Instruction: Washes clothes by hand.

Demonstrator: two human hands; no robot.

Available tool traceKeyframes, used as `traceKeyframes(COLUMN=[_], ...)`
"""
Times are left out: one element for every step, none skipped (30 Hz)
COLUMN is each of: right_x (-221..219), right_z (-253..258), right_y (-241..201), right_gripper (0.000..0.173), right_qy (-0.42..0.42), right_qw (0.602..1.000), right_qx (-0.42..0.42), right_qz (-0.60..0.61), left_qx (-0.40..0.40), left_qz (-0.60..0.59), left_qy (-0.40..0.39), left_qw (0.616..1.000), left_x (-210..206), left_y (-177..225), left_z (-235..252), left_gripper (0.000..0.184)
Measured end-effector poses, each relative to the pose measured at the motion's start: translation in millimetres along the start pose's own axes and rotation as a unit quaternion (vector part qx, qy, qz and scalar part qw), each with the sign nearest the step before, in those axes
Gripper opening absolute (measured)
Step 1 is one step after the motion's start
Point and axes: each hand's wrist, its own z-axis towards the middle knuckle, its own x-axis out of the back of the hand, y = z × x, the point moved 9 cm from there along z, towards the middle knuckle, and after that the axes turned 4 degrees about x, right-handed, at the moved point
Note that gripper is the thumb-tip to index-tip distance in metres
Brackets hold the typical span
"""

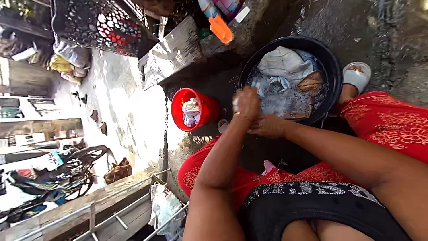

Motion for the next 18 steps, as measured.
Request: traceKeyframes(right_x=[2, 4, 5, 4, 2, 1, 2, 4, 5, 4, 3, -2, -7, -14, -23, -29, -30, -28], right_z=[0, -1, -5, -15, -29, -45, -62, -77, -89, -98, -106, -113, -121, -127, -132, -137, -141, -143], right_y=[6, 17, 35, 59, 85, 111, 133, 151, 164, 173, 181, 187, 191, 195, 197, 196, 194, 190], right_gripper=[0.037, 0.042, 0.044, 0.047, 0.052, 0.057, 0.061, 0.063, 0.066, 0.073, 0.081, 0.089, 0.096, 0.102, 0.104, 0.1, 0.093, 0.083], right_qy=[0.032, 0.041, 0.039, 0.022, -0.003, -0.019, -0.03, -0.033, -0.032, -0.03, -0.027, -0.029, -0.043, -0.073, -0.11, -0.142, -0.171, -0.206], right_qw=[0.999, 0.998, 0.998, 0.993, 0.98, 0.962, 0.941, 0.922, 0.906, 0.894, 0.887, 0.878, 0.866, 0.849, 0.831, 0.813, 0.793, 0.774], right_qx=[0.033, 0.025, -0.026, -0.104, -0.189, -0.266, -0.333, -0.383, -0.42, -0.444, -0.46, -0.477, -0.499, -0.523, -0.545, -0.564, -0.583, -0.598], right_qz=[-0.025, -0.042, -0.053, -0.059, -0.057, -0.055, -0.05, -0.047, -0.045, -0.041, -0.033, -0.019, -0.004, 0.013, 0.029, 0.04, 0.041, 0.033], left_qx=[0.03, 0.058, 0.089, 0.128, 0.166, 0.195, 0.216, 0.23, 0.239, 0.245, 0.244, 0.239, 0.249, 0.268, 0.284, 0.295, 0.294, 0.285], left_qz=[0.0, 0.01, 0.026, 0.038, 0.045, 0.047, 0.041, 0.024, -0.007, -0.052, -0.104, -0.16, -0.208, -0.219, -0.193, -0.169, -0.153, -0.139], left_qy=[0.068, 0.128, 0.175, 0.201, 0.223, 0.242, 0.252, 0.237, 0.198, 0.144, 0.09, 0.034, -0.027, -0.074, -0.091, -0.086, -0.068, -0.044], left_qw=[0.997, 0.99, 0.98, 0.97, 0.96, 0.949, 0.943, 0.944, 0.951, 0.957, 0.96, 0.957, 0.945, 0.935, 0.935, 0.937, 0.941, 0.947], left_x=[20, 37, 50, 61, 70, 75, 76, 68, 50, 23, -7, -40, -71, -93, -105, -108, -104, -96], left_y=[-28, -60, -93, -127, -163, -197, -228, -257, -283, -304, -317, -325, -328, -329, -330, -329, -321, -308], left_z=[-5, -9, -14, -20, -26, -29, -30, -28, -24, -19, -13, -8, -6, -6, -5, -2, 3, 9], left_gripper=[0.033, 0.034, 0.034, 0.036, 0.037, 0.039, 0.041, 0.05, 0.062, 0.074, 0.078, 0.074, 0.072, 0.073, 0.076, 0.08, 0.083, 0.082])
